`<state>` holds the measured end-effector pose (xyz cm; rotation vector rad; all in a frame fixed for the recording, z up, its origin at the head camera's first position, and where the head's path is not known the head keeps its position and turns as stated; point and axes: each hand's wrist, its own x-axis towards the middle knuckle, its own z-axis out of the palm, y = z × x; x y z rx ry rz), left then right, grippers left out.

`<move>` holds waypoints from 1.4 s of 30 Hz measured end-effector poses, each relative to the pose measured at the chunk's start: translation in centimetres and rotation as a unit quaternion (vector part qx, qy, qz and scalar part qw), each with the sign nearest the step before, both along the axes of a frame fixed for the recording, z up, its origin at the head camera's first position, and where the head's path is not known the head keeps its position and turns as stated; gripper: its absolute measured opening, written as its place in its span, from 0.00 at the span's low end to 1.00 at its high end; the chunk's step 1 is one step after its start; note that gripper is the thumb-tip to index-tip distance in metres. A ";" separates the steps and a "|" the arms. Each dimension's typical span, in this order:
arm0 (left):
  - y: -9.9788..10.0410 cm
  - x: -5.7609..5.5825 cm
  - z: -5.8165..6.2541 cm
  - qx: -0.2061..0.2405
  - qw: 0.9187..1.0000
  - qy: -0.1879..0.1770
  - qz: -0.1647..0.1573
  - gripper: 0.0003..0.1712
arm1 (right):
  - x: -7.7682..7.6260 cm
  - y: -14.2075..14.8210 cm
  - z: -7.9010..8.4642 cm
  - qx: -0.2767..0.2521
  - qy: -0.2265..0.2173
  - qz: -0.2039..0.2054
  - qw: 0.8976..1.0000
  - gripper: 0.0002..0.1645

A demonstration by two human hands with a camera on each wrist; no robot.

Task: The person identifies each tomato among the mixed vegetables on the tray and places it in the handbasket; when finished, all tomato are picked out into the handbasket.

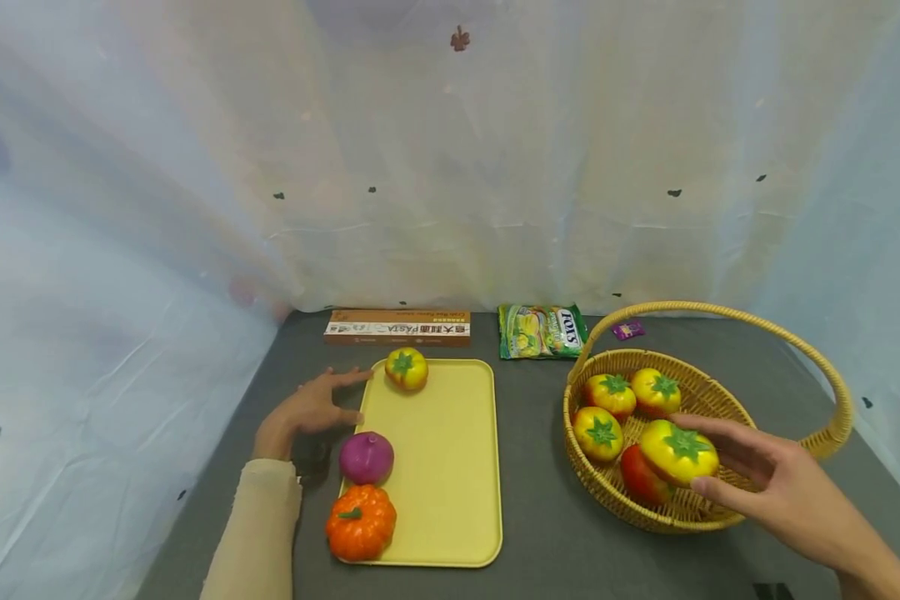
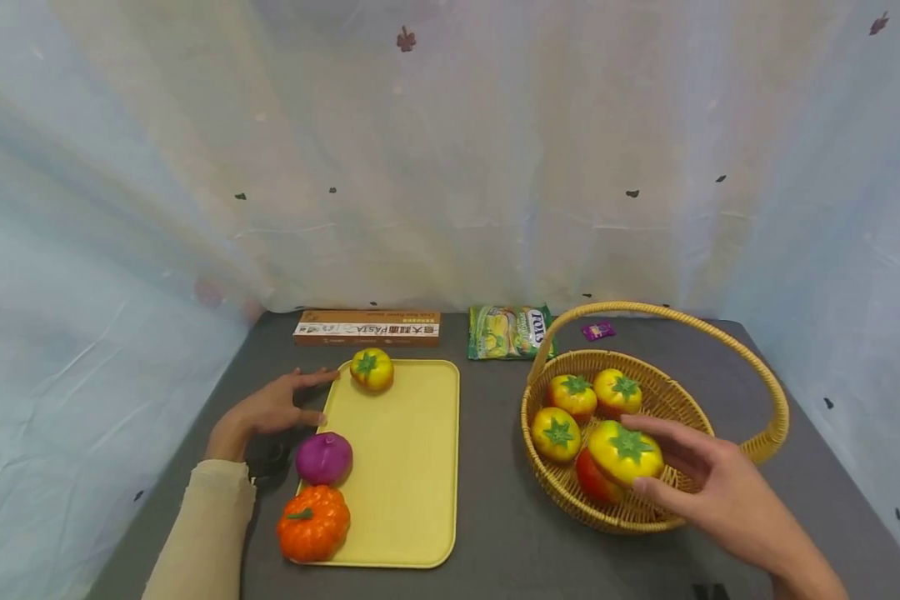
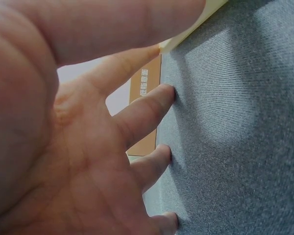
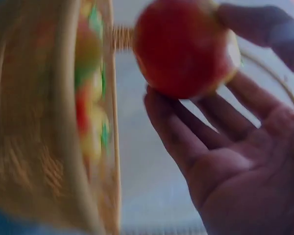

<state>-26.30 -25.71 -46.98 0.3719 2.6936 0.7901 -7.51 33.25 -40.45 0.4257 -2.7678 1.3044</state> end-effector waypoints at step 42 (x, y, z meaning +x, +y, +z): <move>-0.1 -0.2 -0.4 -0.003 1.000 0.001 0.003 0.48 | -2.2 1.2 -2.8 0.047 -0.123 0.087 0.987 0.35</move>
